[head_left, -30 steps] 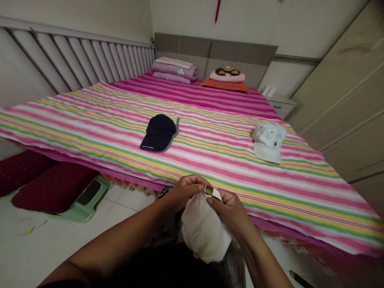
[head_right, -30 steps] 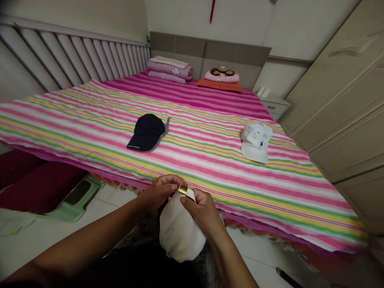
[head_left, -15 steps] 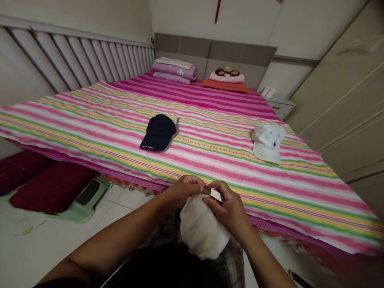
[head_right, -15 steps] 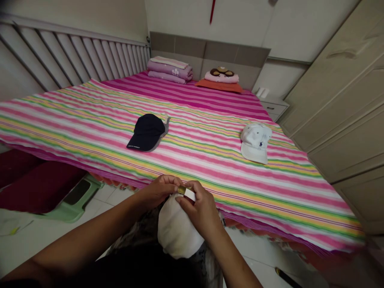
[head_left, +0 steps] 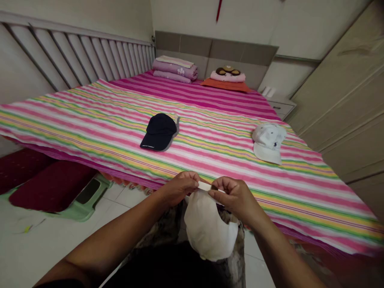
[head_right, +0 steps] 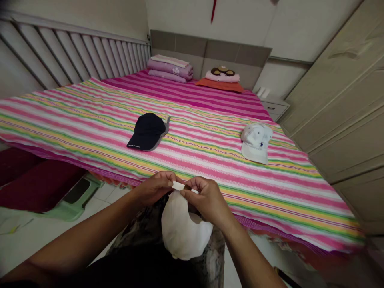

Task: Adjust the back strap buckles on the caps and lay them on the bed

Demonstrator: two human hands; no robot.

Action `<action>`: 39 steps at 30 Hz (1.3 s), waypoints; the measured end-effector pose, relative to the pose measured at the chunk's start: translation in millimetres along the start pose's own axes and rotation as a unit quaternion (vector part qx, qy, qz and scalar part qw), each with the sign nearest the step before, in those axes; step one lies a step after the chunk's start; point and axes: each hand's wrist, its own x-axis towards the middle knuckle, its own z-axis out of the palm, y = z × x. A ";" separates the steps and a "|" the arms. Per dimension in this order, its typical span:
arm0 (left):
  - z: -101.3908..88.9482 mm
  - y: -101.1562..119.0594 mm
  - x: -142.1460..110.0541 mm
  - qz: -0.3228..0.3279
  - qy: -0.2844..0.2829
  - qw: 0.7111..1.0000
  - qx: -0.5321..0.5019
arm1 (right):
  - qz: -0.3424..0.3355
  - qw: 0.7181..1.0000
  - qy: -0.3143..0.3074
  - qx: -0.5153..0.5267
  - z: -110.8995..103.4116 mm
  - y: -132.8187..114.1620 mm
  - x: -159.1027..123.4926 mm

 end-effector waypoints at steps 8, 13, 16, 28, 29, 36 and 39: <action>1.2 -4.9 3.5 -0.028 -0.027 0.999 0.029 | 0.103 0.956 -0.134 0.240 -6.5 -1.8 23.0; 0.6 -6.1 5.9 -0.012 -0.005 1.000 -0.026 | 0.127 0.913 -0.159 0.353 -12.7 6.8 31.5; -0.9 -5.0 5.6 -0.010 0.016 0.999 -0.041 | 0.106 0.934 -0.150 0.307 -19.9 16.1 31.4; 3.9 -11.6 7.6 -0.033 0.047 0.998 -0.010 | 0.111 0.907 -0.232 0.332 -19.9 18.3 21.2; 4.7 -10.8 7.5 -0.030 0.049 0.998 -0.013 | 0.113 0.907 -0.228 0.335 -19.6 17.6 21.2; 4.2 -11.7 8.1 -0.021 0.044 0.999 -0.009 | 0.099 0.925 -0.194 0.313 -13.5 13.2 21.6; 3.0 -14.7 8.7 -0.013 0.049 0.999 -0.005 | 0.108 0.940 -0.171 0.277 -10.9 10.4 21.8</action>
